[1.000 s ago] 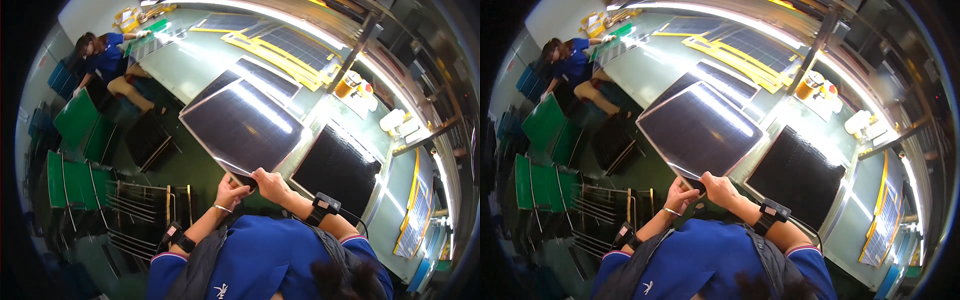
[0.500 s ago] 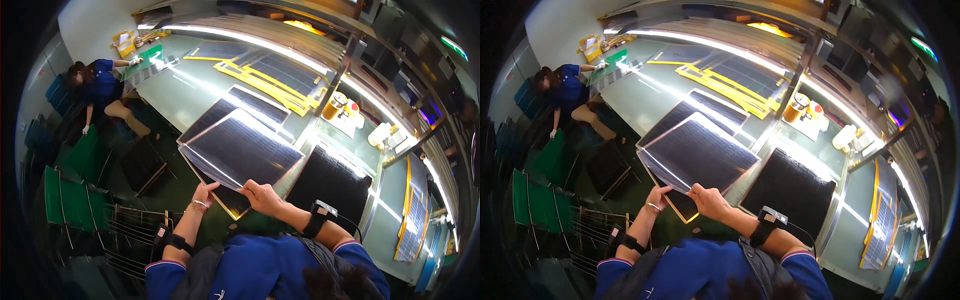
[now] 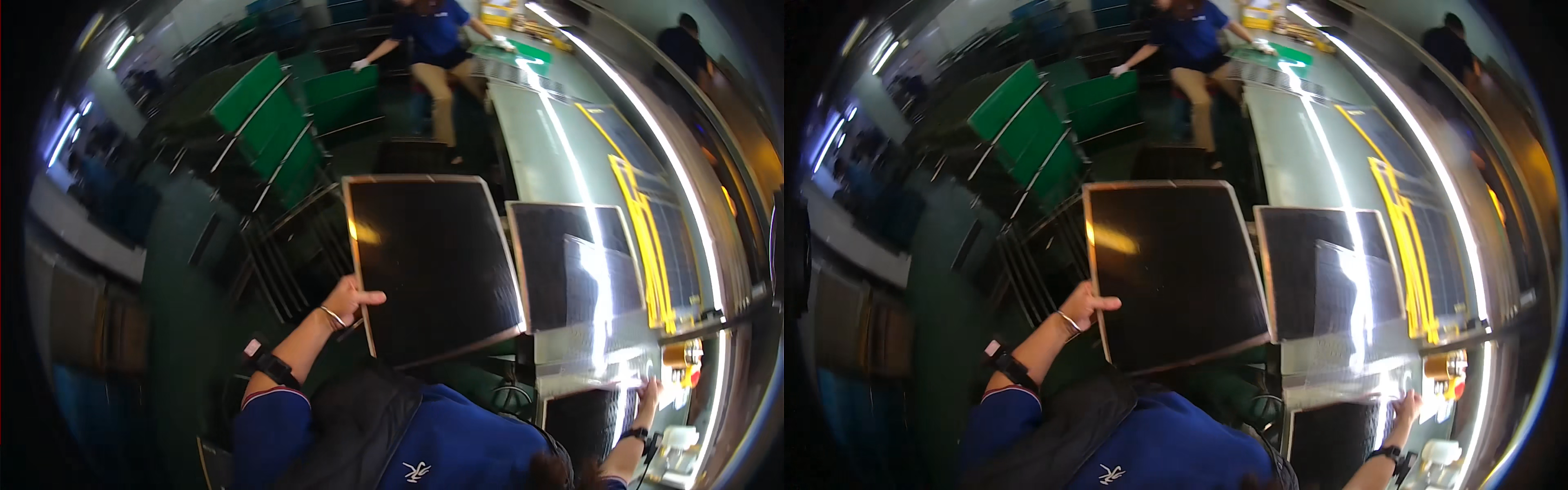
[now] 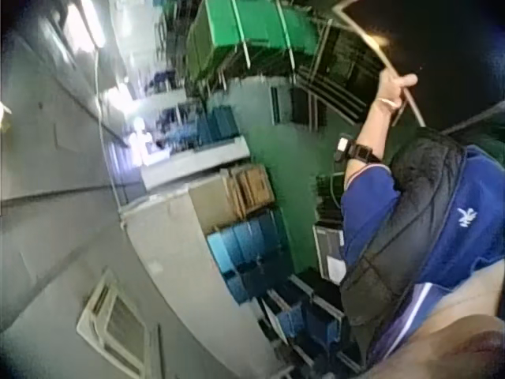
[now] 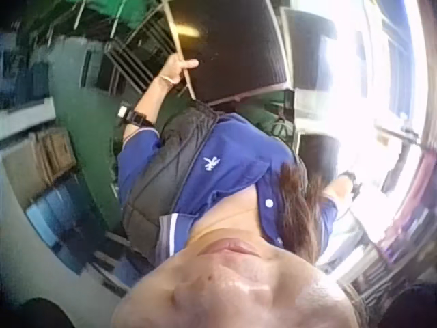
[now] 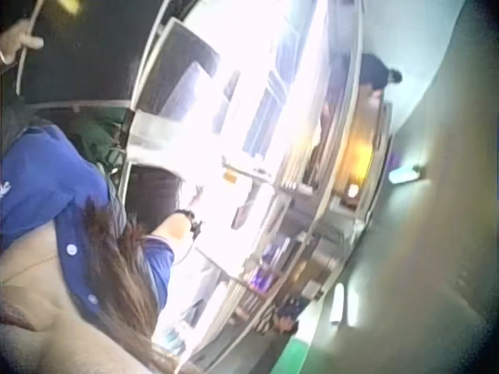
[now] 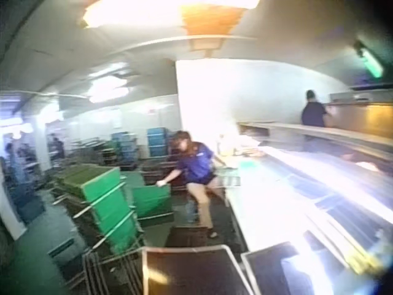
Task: Inspecting and organizing translucent material sheets at a workstation.
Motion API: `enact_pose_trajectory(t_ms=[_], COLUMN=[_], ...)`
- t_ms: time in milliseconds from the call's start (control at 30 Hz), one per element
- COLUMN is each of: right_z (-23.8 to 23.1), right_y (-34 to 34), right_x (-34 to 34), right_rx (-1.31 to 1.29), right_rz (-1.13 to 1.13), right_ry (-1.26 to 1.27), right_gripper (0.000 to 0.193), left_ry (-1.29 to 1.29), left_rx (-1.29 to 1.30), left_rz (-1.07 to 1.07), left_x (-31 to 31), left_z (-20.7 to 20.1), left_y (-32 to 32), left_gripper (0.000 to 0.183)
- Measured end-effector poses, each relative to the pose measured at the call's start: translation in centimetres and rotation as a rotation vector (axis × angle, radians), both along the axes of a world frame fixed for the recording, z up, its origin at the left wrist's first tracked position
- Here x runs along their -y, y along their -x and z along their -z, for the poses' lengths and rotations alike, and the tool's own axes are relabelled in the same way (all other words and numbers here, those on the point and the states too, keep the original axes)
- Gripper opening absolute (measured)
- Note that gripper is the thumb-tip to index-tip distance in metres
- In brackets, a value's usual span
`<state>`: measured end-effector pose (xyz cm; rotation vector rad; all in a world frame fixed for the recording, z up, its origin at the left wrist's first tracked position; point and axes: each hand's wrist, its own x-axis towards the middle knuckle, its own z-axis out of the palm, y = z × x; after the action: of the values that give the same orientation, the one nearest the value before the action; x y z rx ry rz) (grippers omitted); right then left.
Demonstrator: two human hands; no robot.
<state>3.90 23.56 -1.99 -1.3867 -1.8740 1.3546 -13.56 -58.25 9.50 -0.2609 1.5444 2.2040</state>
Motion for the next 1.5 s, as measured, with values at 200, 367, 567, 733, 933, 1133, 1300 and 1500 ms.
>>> enact_pose_trajectory(t_ms=[200, 367, 567, 733, 933, 1133, 1300, 1500], right_z=[0.5, 1.1, 2.0, 1.7, 1.4, 1.6, 1.5, 1.2], right_y=[-0.8, -3.4, -5.5, -6.2, -7.3, -7.6, -7.8, -8.0], right_x=[5.6, 8.6, 10.5, 11.2, 11.8, 12.1, 12.6, 13.0], right_rx=[-0.192, -0.275, -0.254, -0.239, -0.234, -0.236, -0.246, -0.222], right_rz=[0.026, -0.005, 0.113, 0.189, 0.220, 0.231, 0.242, 0.226], right_ry=[0.239, 0.267, 0.285, 0.280, 0.268, 0.261, 0.265, 0.265], right_gripper=[0.031, 0.039, 0.040, 0.038, 0.036, 0.035, 0.033, 0.027], left_ry=[0.744, 1.108, 1.160, 1.178, 1.150, 1.063, 1.033, 0.959], left_rx=[-0.611, -0.458, -0.202, 0.013, 0.080, 0.252, 0.297, 0.329], left_rz=[-0.606, -0.714, -0.710, -0.652, -0.595, -0.604, -0.513, -0.436], left_x=[10.9, 16.9, 19.1, 19.5, 19.7, 19.7, 19.6, 18.9], left_z=[-9.3, -12.1, -3.8, 1.9, 3.0, 1.3, 0.0, -0.6], left_y=[-2.0, -2.1, 2.5, 3.9, 5.4, 7.4, 9.0, 11.7], left_gripper=[0.025, 0.021, 0.025, 0.026, 0.024, 0.028, 0.028, 0.024])
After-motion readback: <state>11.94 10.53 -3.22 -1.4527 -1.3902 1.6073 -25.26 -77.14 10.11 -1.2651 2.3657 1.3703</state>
